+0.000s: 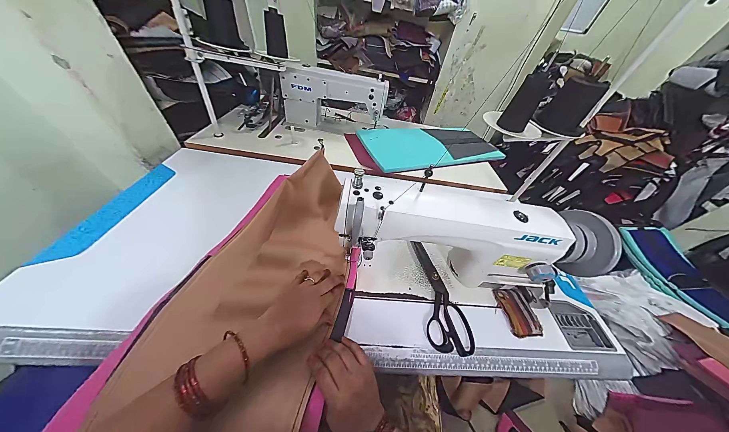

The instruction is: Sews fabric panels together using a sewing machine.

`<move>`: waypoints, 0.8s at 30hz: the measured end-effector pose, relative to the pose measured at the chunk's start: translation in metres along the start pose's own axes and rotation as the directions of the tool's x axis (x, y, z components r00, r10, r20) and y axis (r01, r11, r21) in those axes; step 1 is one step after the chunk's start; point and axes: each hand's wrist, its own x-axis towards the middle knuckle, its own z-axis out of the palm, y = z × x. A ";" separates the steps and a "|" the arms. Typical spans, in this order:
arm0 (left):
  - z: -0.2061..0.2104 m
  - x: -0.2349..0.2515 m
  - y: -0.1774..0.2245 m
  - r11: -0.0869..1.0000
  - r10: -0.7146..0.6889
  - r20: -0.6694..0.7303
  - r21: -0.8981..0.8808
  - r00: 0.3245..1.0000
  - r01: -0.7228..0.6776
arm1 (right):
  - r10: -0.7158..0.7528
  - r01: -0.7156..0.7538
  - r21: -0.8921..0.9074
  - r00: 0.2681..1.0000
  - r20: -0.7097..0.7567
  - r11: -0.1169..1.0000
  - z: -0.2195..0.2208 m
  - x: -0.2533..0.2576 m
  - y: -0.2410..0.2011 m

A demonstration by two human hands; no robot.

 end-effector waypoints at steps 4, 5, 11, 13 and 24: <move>-0.005 0.003 -0.001 0.999 0.016 -0.010 0.031 1.000 -0.016 | 0.004 -0.004 -0.054 1.000 0.004 0.999 -0.001 0.005 -0.001; -0.007 0.004 0.000 0.999 0.007 -0.009 0.032 1.000 -0.007 | 0.012 -0.012 -0.064 1.000 0.008 0.998 -0.001 0.006 0.000; -0.017 0.019 0.004 0.994 -0.103 0.097 0.039 0.990 0.100 | 0.072 -0.072 -0.062 0.997 0.005 0.995 0.004 0.012 0.012; -0.017 0.025 0.003 0.993 -0.114 0.079 0.039 0.990 0.111 | 0.086 -0.085 -0.066 0.996 0.010 0.994 0.005 0.014 0.015; -0.002 0.025 0.010 0.994 -0.106 -0.216 -0.016 0.971 0.105 | 0.140 -0.132 -0.153 0.989 0.039 0.979 0.010 0.026 0.035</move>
